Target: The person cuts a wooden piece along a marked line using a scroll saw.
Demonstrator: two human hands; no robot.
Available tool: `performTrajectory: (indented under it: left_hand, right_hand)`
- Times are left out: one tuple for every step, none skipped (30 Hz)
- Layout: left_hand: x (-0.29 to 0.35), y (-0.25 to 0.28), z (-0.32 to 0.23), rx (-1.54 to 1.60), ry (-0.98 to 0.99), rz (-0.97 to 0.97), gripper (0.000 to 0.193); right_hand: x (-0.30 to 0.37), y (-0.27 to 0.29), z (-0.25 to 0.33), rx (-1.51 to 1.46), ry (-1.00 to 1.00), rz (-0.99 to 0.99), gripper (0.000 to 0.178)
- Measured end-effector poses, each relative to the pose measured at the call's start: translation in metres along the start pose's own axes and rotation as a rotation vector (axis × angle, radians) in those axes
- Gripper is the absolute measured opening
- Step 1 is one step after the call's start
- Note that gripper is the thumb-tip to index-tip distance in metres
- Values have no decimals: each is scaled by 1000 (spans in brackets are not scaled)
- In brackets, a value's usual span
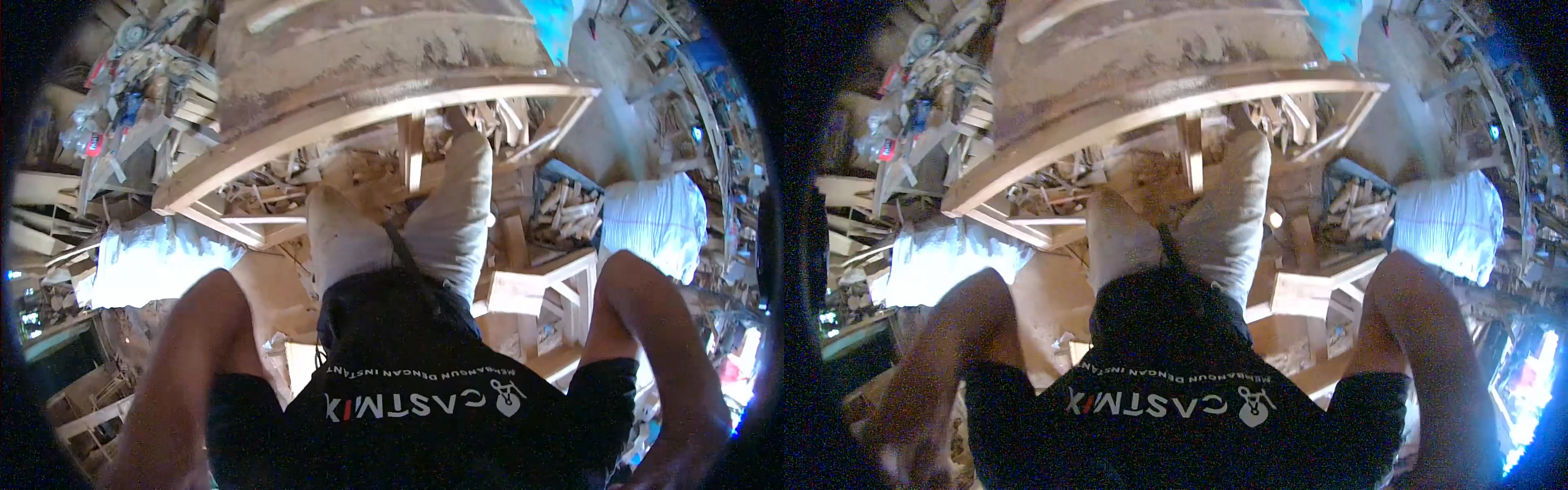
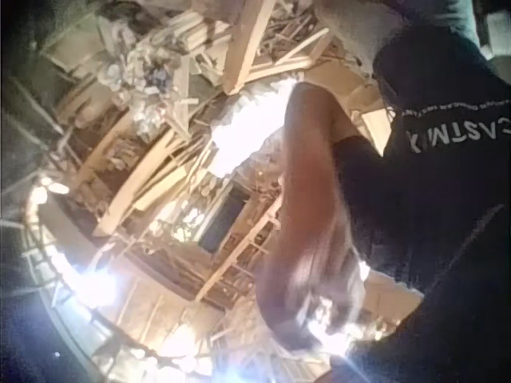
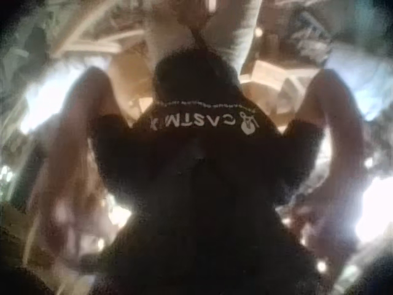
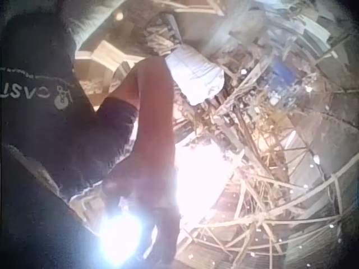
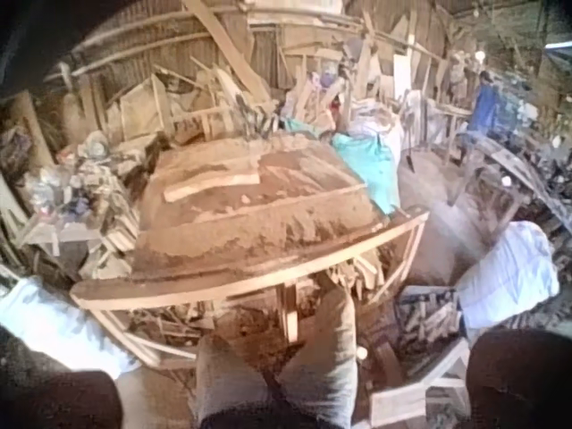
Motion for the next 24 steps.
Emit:
performTrajectory:
  left_hand:
    - [24, -11, 25, 157, 196, 9, 50]
    - [40, -30, 63, 373, 335, 6, 49]
    - [53, -48, 84, 507, 482, -6, 47]
    - [61, -64, 100, 637, 573, -18, 47]
    - [68, -78, 111, 774, 615, -44, 46]
    - [74, -88, 116, 869, 648, -66, 46]
    - [74, -93, 119, 990, 615, -94, 47]
    - [74, -97, 119, 1069, 540, -81, 47]
    - [73, -99, 121, 1149, 457, -65, 47]
    - [72, -98, 120, 1210, 387, -46, 47]
    - [75, -100, 119, 1161, 390, 36, 43]
    - [75, -100, 117, 1126, 377, 114, 40]
    - [78, -102, 116, 1122, 336, 220, 38]
    - [83, -103, 116, 1117, 297, 326, 37]
    - [93, -104, 112, 1102, 343, 455, 38]
    - [93, -104, 117, 1087, 403, 429, 38]
    - [91, -103, 125, 1065, 463, 406, 37]
    - [90, -102, 130, 1038, 529, 374, 36]
    - [87, -101, 134, 1081, 582, 303, 41]
    - [84, -98, 135, 1096, 560, 263, 43]
    - [79, -95, 135, 1118, 536, 222, 45]
    - [80, -88, 148, 1027, 469, 217, 42]
    - [80, -80, 160, 930, 408, 205, 39]
    - [83, -72, 173, 836, 351, 187, 37]
  right_hand:
    - [8, 6, 8, -30, 44, 3, 32]
    - [10, 11, 28, -16, 63, -37, 32]
    - [21, 23, 39, -62, 132, -46, 32]
    - [30, 33, 49, -93, 192, -61, 33]
    - [41, 47, 58, -146, 256, -111, 33]
    - [61, 66, 57, -235, 353, -180, 33]
    - [71, 83, 59, -291, 446, -284, 33]
    - [92, 103, 48, -258, 538, -448, 34]
    - [112, 121, 31, -5, 592, -720, 36]
    - [116, 128, 6, 283, 496, -882, 38]
    - [119, 137, -28, 531, 371, -1039, 41]
    - [105, 138, -60, 840, 84, -1052, 42]
    - [118, 144, -77, 832, -71, -1072, 45]
    - [135, 149, -97, 818, -225, -1094, 48]
    - [142, 153, -115, 746, -254, -1058, 46]
    - [147, 156, -132, 676, -283, -1021, 44]
    - [149, 162, -149, 654, -339, -1007, 41]
    - [147, 164, -168, 623, -401, -988, 39]
    - [142, 167, -184, 592, -463, -968, 37]
    - [129, 169, -196, 623, -498, -890, 35]
    - [115, 173, -206, 658, -535, -816, 33]
    - [101, 176, -218, 692, -572, -743, 32]
    - [90, 184, -229, 720, -583, -727, 30]
    - [79, 193, -244, 752, -591, -710, 29]
Point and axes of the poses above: each hand's wrist, its own x-axis away from the middle knuckle, its own y-axis out of the back of the hand, z = x × y, the point moved 8 cm from there along -x, towards the middle knuckle
